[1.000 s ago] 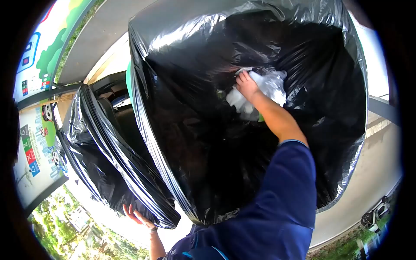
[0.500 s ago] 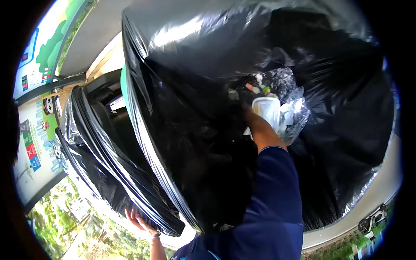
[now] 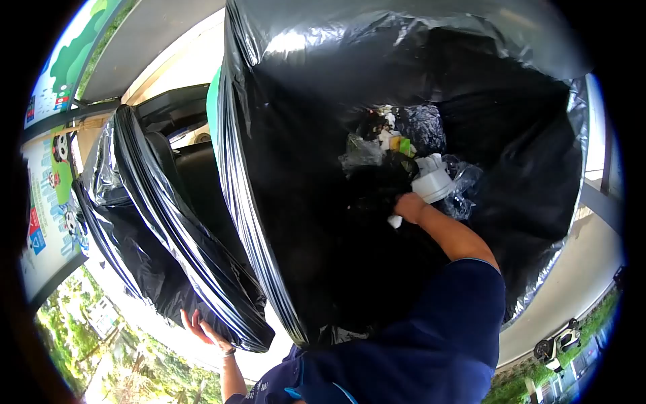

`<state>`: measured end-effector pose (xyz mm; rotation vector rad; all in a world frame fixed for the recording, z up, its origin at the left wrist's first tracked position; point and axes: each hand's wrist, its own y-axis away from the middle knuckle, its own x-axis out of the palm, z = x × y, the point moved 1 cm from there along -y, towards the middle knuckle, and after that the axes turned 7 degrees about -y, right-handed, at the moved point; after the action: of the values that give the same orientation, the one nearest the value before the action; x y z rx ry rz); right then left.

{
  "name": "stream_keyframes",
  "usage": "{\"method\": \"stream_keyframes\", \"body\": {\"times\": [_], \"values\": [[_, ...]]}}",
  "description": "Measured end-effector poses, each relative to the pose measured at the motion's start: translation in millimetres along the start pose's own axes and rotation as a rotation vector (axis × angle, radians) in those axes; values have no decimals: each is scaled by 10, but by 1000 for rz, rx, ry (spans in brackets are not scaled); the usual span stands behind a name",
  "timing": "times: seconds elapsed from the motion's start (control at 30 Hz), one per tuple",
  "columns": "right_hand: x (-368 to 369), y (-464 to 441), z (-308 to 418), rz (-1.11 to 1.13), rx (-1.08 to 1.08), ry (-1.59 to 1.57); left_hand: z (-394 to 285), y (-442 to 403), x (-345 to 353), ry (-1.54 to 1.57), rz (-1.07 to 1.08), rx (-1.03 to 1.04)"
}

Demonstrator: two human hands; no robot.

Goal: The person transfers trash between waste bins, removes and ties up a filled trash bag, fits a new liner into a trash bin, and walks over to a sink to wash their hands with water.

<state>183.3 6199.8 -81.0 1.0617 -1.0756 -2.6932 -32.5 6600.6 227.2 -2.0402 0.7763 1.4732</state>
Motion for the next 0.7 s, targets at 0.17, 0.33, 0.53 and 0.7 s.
{"method": "stream_keyframes", "body": {"times": [0.17, 0.33, 0.53, 0.7], "values": [[-594, -68, -23, -524, 229, -320, 20, 8, 6, -13, -36, 49], [-484, -449, -791, -593, 774, -619, 59, 15, 1, -28, -34, 64], [35, -533, -1550, -581, 981, -1033, 89, 9, 18, 13, -18, -49], [513, -854, -1546, -426, 1021, -958, -47, 19, 27, 1, 46, -207]]}}
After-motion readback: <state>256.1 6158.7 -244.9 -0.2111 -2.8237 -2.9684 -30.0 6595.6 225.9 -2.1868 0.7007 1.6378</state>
